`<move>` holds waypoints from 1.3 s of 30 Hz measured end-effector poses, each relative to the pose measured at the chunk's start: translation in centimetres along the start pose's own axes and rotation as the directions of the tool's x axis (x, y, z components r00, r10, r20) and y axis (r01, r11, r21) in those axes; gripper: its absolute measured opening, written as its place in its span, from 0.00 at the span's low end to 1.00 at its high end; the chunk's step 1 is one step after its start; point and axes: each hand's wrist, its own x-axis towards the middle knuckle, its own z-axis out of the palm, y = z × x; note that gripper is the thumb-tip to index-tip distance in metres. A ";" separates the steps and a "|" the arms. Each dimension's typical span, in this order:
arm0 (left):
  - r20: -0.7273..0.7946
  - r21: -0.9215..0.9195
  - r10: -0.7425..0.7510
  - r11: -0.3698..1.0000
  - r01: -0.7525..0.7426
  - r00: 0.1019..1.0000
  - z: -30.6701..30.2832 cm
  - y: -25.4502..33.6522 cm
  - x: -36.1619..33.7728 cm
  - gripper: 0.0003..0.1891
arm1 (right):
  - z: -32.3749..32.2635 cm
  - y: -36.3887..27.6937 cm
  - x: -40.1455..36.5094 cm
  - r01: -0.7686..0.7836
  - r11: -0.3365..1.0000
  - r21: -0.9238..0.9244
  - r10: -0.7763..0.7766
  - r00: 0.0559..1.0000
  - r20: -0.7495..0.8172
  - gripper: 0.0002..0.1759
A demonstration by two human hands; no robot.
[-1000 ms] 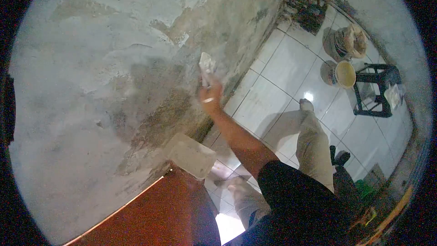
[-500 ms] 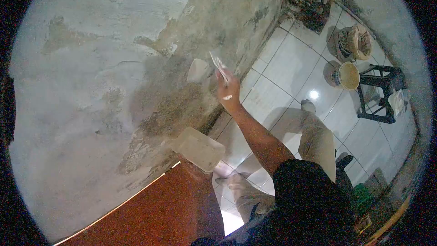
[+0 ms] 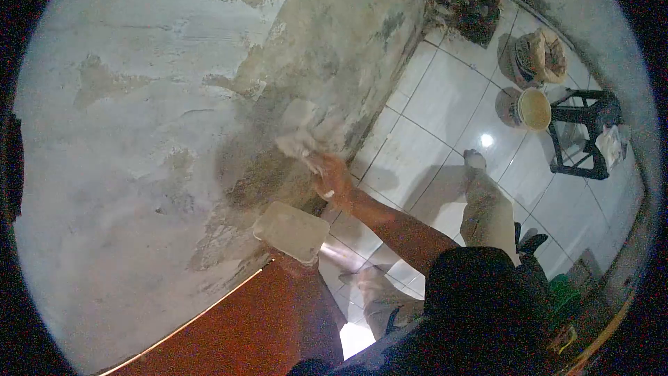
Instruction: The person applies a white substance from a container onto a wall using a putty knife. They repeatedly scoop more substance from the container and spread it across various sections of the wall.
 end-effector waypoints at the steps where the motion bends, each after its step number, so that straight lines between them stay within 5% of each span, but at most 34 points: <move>1: 0.313 -0.370 -0.237 0.861 0.348 0.920 -1.6 1.1 0.3 0.28 | -1.6 -3.3 1.5 -0.011 0.991 -0.135 -0.004 0.993 -0.115 0.27; 2: 0.308 -0.370 -0.241 0.861 0.349 0.920 1.6 0.0 -0.5 0.28 | -1.0 -3.5 2.4 -0.018 0.991 -0.134 0.002 0.993 -0.116 0.27; 3: 0.007 -0.054 -0.095 0.994 0.095 0.995 8.4 -2.4 -1.8 0.30 | -0.2 -3.7 3.3 0.034 0.988 -0.148 -0.072 0.963 -0.261 0.27; 4: -0.217 0.330 0.160 0.940 -0.082 0.963 12.2 -3.6 -2.5 0.32 | 0.8 -4.1 4.0 0.086 0.982 -0.170 -0.148 0.905 -0.399 0.28; 5: -0.218 0.331 0.161 0.940 -0.082 0.962 12.0 -3.4 -2.6 0.32 | 2.3 -5.0 4.7 0.085 0.982 -0.169 -0.147 0.906 -0.398 0.28; 7: -0.200 0.272 0.140 0.959 -0.082 0.970 11.3 -2.7 -2.9 0.32 | 4.9 -6.6 5.8 0.049 0.979 0.196 -0.008 0.979 -0.204 0.28; 9: -0.173 0.208 0.117 0.975 -0.080 0.978 10.0 -2.1 -2.7 0.32 | 6.3 -4.1 3.4 0.179 0.963 -0.203 -0.188 0.982 -0.024 0.32; 12: -0.131 0.096 0.085 0.993 -0.072 0.988 7.2 -1.7 -2.6 0.32 | 4.1 -1.4 0.0 0.377 0.896 -0.233 -0.373 0.926 0.064 0.25; 15: -0.061 0.041 0.019 0.999 -0.016 0.998 1.0 0.7 -1.2 0.31 | 3.7 5.0 -2.9 -0.120 0.980 -0.158 0.157 0.956 0.247 0.21; 16: -0.015 0.026 -0.024 0.999 0.025 1.000 -0.8 1.5 -0.9 0.30 | 2.1 3.3 -2.1 -0.068 0.965 -0.252 0.085 0.995 0.060 0.21; 19: 0.018 0.038 -0.094 0.995 0.093 0.995 9.9 -1.9 -1.8 0.28 | -2.1 -0.6 2.7 -0.132 0.930 -0.342 0.019 0.949 -0.315 0.16; 21: -0.103 0.031 -0.070 0.997 0.074 0.992 12.8 -2.1 -2.7 0.28 | -2.1 -1.5 5.6 -0.262 0.965 0.016 0.219 0.773 -0.595 0.13; 22: -0.218 0.023 -0.046 0.998 0.053 0.975 13.2 -2.0 -2.9 0.28 | -2.1 -2.9 6.6 -0.260 0.965 0.018 0.219 0.774 -0.594 0.13; 24: -0.201 0.110 -0.001 0.994 0.024 0.980 12.5 -1.4 -3.2 0.28 | -2.8 -7.2 8.1 -0.165 0.943 0.290 0.302 0.793 -0.529 0.20; 25: -0.180 0.193 0.040 0.981 -0.004 0.983 12.1 -1.0 -3.2 0.29 | -3.1 -9.6 8.4 -0.518 0.846 0.130 0.531 0.792 -0.302 0.21; 26: -0.176 0.193 0.041 0.981 -0.006 0.983 11.7 -0.7 -3.2 0.29 | 0.4 -7.6 8.0 -0.174 0.983 -0.061 0.127 0.880 -0.457 0.23; 27: -0.135 0.178 0.042 0.984 -0.018 0.990 11.2 -0.4 -3.4 0.29 | 3.9 -5.5 7.3 0.169 0.941 -0.294 -0.304 0.805 -0.510 0.25; 28: -0.098 0.162 0.046 0.986 -0.029 0.994 10.5 -0.1 -3.9 0.30 | 4.6 -6.5 6.3 0.170 0.941 -0.294 -0.304 0.807 -0.506 0.25; 30: -0.030 0.000 -0.054 0.999 0.054 0.998 7.3 1.3 -4.5 0.29 | 5.2 -9.0 4.2 0.108 0.986 -0.123 -0.129 0.975 -0.181 0.26; 32: 0.059 -0.156 -0.138 0.977 0.146 0.989 1.2 3.1 -3.8 0.28 | 5.4 -7.4 2.3 0.240 0.941 -0.238 -0.268 0.959 -0.091 0.26; 34: 0.576 -0.412 -0.294 0.701 0.582 0.763 -5.2 4.9 -1.5 0.27 | 4.9 -4.2 0.3 0.369 0.865 -0.341 -0.393 0.919 -0.004 0.26; 36: 0.500 -0.364 -0.309 0.773 0.520 0.809 -1.7 4.0 -1.6 0.27 | 3.4 -0.8 -1.2 0.208 0.945 -0.253 -0.170 0.972 0.162 0.22; 38: 0.314 -0.249 -0.293 0.893 0.376 0.903 5.2 2.4 -3.5 0.29 | 1.4 0.1 -1.0 -0.036 0.937 -0.348 -0.004 0.993 -0.114 0.18; 39: 0.219 -0.175 -0.267 0.936 0.307 0.939 7.8 1.8 -4.1 0.30 | 2.1 3.3 -0.5 -0.087 0.973 -0.212 0.015 0.947 -0.321 0.17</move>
